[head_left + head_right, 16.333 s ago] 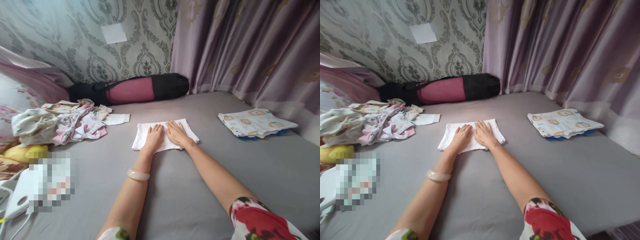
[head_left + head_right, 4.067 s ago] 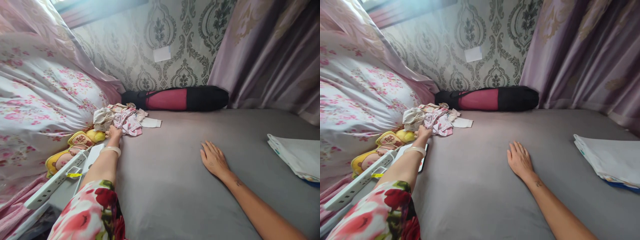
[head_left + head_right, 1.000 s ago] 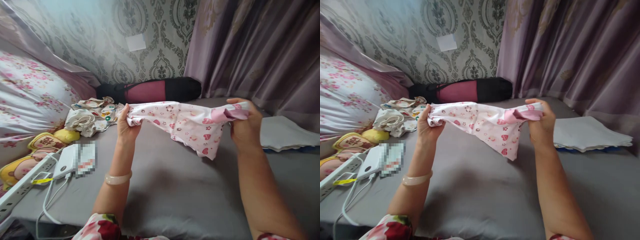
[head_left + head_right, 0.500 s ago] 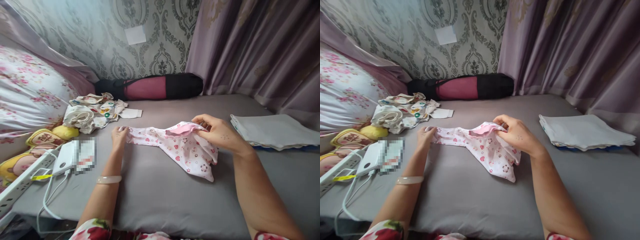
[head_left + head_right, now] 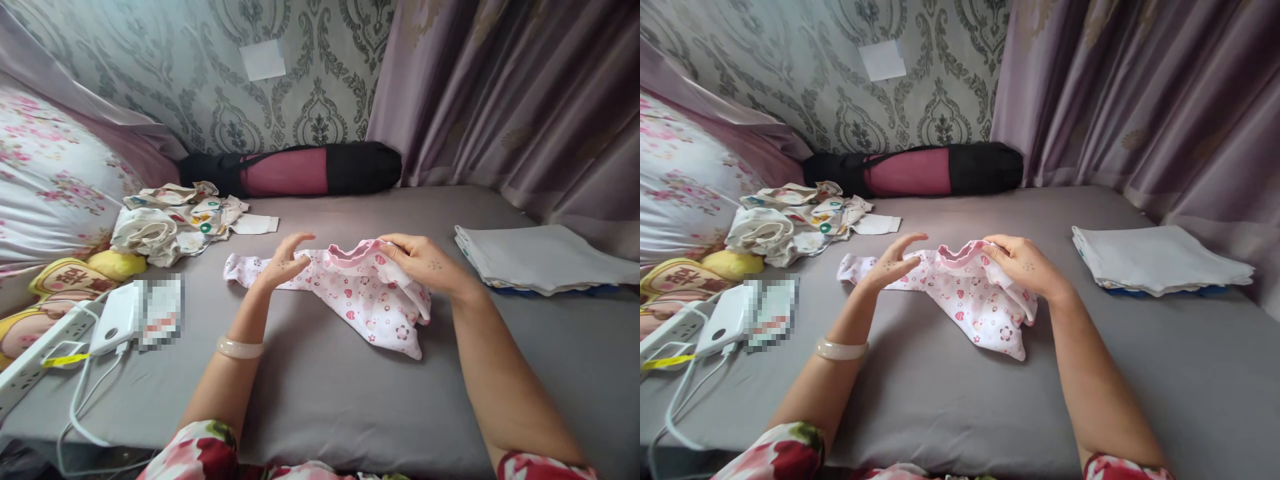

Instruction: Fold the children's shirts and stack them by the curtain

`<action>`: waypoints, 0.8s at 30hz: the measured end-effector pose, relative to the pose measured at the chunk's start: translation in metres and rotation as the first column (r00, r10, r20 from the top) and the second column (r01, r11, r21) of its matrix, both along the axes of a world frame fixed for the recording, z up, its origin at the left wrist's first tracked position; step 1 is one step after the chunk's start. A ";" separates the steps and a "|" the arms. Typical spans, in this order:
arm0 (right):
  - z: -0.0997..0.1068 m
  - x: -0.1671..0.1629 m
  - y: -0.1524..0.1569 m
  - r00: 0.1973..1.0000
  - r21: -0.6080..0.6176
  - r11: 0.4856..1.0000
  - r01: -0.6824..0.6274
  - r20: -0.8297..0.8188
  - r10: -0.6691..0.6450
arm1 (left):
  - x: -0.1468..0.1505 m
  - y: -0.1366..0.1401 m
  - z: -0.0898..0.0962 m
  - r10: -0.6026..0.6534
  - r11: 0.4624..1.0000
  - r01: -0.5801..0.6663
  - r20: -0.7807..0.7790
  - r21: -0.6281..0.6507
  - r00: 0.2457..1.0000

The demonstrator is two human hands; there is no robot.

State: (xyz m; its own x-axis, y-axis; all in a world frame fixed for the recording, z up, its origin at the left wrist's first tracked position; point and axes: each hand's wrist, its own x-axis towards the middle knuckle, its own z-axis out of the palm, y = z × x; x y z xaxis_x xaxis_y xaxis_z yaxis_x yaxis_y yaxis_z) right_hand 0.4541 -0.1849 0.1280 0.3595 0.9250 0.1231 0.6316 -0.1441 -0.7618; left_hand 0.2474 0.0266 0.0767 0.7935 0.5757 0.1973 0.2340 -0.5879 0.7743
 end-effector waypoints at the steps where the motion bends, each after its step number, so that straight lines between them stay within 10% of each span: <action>1: -0.001 0.002 0.000 1.000 0.006 1.000 -0.010 -0.018 0.010 | 0.007 -0.005 0.000 -0.072 0.997 0.072 0.005 -0.035 0.997; 6: -0.007 0.011 -0.001 0.980 -0.015 1.000 -0.007 -0.199 0.004 | 0.033 -0.021 -0.011 -0.196 0.971 0.187 -0.048 -0.151 0.979; 13: 0.000 0.018 -0.013 0.917 -0.107 0.989 -0.097 -0.396 0.047 | 0.034 -0.021 -0.027 -0.005 0.990 -0.008 -0.095 -0.142 0.995; 24: -0.015 0.040 -0.014 0.992 -0.145 0.982 0.123 -0.011 -0.125 | 0.019 -0.016 -0.023 -0.069 0.986 0.057 -0.072 -0.155 0.995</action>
